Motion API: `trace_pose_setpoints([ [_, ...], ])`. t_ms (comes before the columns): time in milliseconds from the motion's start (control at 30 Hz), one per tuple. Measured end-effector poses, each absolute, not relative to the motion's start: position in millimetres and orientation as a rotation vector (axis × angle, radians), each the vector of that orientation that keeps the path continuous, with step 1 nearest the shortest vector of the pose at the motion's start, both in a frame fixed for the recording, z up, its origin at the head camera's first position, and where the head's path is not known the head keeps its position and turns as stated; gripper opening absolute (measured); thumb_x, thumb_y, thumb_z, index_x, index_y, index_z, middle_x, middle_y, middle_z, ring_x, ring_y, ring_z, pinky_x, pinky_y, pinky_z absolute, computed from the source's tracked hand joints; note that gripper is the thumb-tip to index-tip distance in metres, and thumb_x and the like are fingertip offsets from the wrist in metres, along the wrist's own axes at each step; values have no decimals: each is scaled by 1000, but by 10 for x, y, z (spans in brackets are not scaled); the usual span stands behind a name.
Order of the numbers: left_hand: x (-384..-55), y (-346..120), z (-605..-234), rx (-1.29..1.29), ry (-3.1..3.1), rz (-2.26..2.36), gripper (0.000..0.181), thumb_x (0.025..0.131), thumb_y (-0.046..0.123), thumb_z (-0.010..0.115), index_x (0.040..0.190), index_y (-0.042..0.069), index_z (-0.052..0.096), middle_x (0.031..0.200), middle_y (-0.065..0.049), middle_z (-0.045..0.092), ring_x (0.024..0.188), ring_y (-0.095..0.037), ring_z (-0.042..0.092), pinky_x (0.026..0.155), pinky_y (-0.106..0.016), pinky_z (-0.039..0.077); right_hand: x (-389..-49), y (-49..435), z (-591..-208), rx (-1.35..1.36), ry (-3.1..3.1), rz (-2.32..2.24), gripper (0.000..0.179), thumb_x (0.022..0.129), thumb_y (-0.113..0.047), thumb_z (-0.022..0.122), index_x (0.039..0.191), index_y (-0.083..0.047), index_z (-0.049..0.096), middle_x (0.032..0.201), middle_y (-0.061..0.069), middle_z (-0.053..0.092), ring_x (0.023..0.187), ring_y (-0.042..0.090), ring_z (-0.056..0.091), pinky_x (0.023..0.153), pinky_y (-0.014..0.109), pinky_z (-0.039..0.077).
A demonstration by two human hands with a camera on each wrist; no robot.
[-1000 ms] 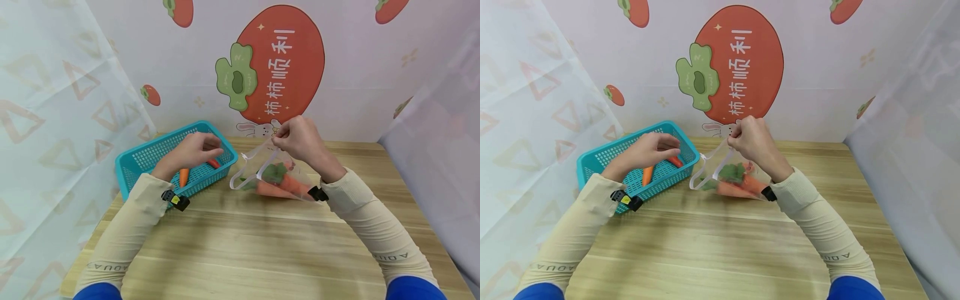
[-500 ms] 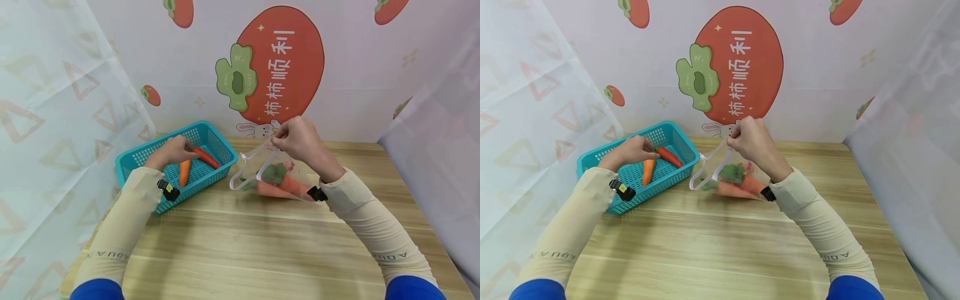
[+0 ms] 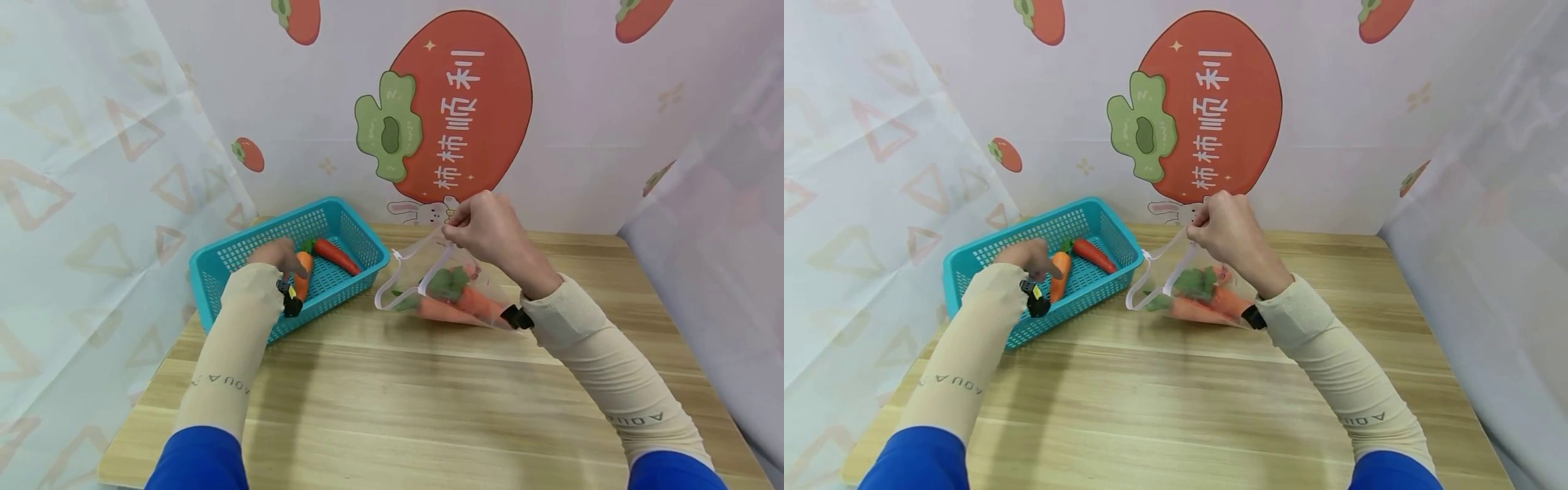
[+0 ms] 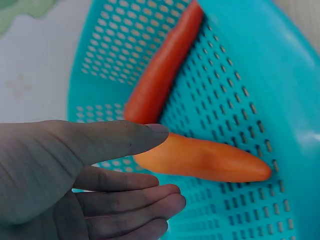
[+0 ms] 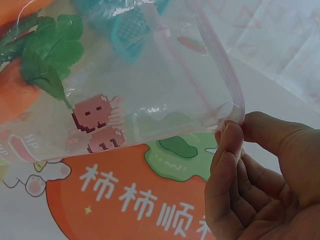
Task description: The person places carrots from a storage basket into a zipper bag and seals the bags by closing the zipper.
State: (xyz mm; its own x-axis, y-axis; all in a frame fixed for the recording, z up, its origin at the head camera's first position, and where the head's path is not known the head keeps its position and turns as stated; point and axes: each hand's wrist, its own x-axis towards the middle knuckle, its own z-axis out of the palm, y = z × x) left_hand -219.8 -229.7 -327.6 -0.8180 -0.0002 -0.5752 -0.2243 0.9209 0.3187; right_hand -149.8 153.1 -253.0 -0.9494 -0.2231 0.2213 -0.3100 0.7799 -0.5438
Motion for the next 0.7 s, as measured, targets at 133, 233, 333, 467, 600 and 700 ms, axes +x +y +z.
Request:
trace_pose_setpoints([
  [133, -2199, -2328, -3385, -334, 2436, 577, 80, 99, 23, 72, 164, 0, 31, 164, -31, 35, 132, -45, 54, 96, -52, 60, -1497, 1522, -2541, 414, -2829, 904, 17, 94, -14, 73, 85, -7, 85, 72, 7, 78, 63, 15, 72, 59, 29, 54],
  [233, -2144, -2346, -3403, -364, 2443, 620, 72, 98, 21, 73, 158, -3, 42, 166, -32, 31, 136, -49, 50, 98, -53, 60, -1500, 1523, -2545, 420, -2827, 894, 17, 94, -15, 73, 84, -8, 85, 72, 6, 78, 62, 15, 72, 60, 29, 54],
  [333, -2040, -2333, -3365, -373, 2468, 681, 52, 96, 17, 74, 141, -5, 61, 158, -31, 42, 126, -45, 56, 91, -48, 63, -1499, 1529, -2542, 416, -2828, 885, 18, 94, -14, 72, 83, -8, 85, 71, 6, 78, 63, 16, 72, 60, 29, 52],
  [467, -1940, -2302, -3316, -432, 2453, 781, 30, 93, 12, 75, 119, -3, 74, 144, -29, 52, 109, -37, 60, 76, -40, 64, -1496, 1528, -2535, 411, -2833, 892, 18, 95, -14, 72, 84, -7, 85, 73, 8, 78, 64, 16, 73, 60, 29, 53],
  [600, -1956, -2293, -3341, -495, 2422, 790, 38, 92, 18, 80, 122, -4, 73, 147, -30, 48, 107, -35, 56, 75, -37, 62, -1490, 1529, -2533, 418, -2832, 896, 18, 95, -14, 71, 85, -8, 85, 73, 7, 79, 64, 15, 73, 62, 30, 55],
  [700, -1934, -2292, -3364, -484, 2442, 801, 39, 89, 20, 83, 119, -4, 75, 144, -30, 52, 104, -33, 57, 74, -37, 62, -1492, 1529, -2532, 424, -2823, 892, 19, 94, -13, 71, 84, -8, 85, 72, 7, 78, 62, 15, 73, 61, 30, 55],
])
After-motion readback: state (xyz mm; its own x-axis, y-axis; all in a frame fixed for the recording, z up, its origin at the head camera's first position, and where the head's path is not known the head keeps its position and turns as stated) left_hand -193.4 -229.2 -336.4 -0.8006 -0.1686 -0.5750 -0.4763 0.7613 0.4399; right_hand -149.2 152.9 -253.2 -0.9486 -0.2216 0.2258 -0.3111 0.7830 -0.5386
